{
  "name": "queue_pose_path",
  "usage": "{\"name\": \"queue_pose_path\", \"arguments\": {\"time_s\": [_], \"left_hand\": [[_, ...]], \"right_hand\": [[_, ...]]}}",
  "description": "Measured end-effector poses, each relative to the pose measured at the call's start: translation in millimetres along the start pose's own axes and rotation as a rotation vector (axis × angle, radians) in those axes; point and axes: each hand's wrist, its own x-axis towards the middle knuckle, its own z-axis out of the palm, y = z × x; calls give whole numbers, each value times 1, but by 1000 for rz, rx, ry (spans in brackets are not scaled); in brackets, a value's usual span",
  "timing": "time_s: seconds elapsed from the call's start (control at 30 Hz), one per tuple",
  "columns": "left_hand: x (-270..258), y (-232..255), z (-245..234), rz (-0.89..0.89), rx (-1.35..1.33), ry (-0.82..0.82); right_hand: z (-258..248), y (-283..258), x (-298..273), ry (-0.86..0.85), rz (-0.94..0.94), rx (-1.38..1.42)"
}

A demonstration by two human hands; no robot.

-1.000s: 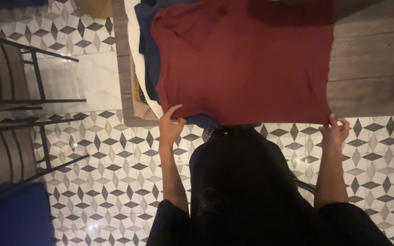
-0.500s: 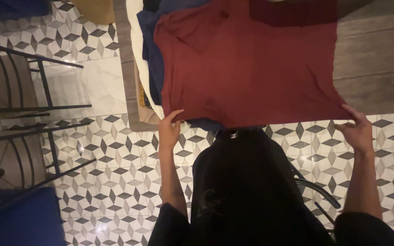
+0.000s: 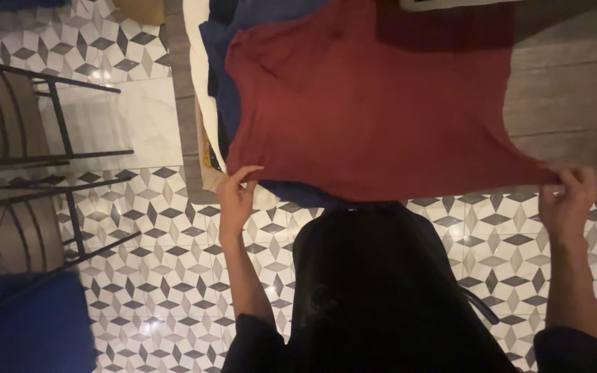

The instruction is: The person folds a maroon shirt on top of a stack of other clothing and then places it into a white plastic drawer.

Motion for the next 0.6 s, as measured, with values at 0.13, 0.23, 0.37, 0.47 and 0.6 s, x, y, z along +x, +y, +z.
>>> {"name": "queue_pose_path", "arguments": {"time_s": [0.13, 0.23, 0.37, 0.47, 0.6], "left_hand": [[14, 31, -13, 294, 113, 227], [38, 34, -15, 477, 176, 297], [89, 22, -3, 313, 25, 79], [126, 10, 20, -66, -336, 40], [184, -19, 52, 187, -519, 81]], "right_hand": [[-10, -10, 44, 15, -133, 102], [7, -9, 77, -14, 79, 523], [55, 36, 123, -40, 343, 998], [93, 61, 157, -23, 514, 1303], [134, 71, 185, 46, 478, 917]]}}
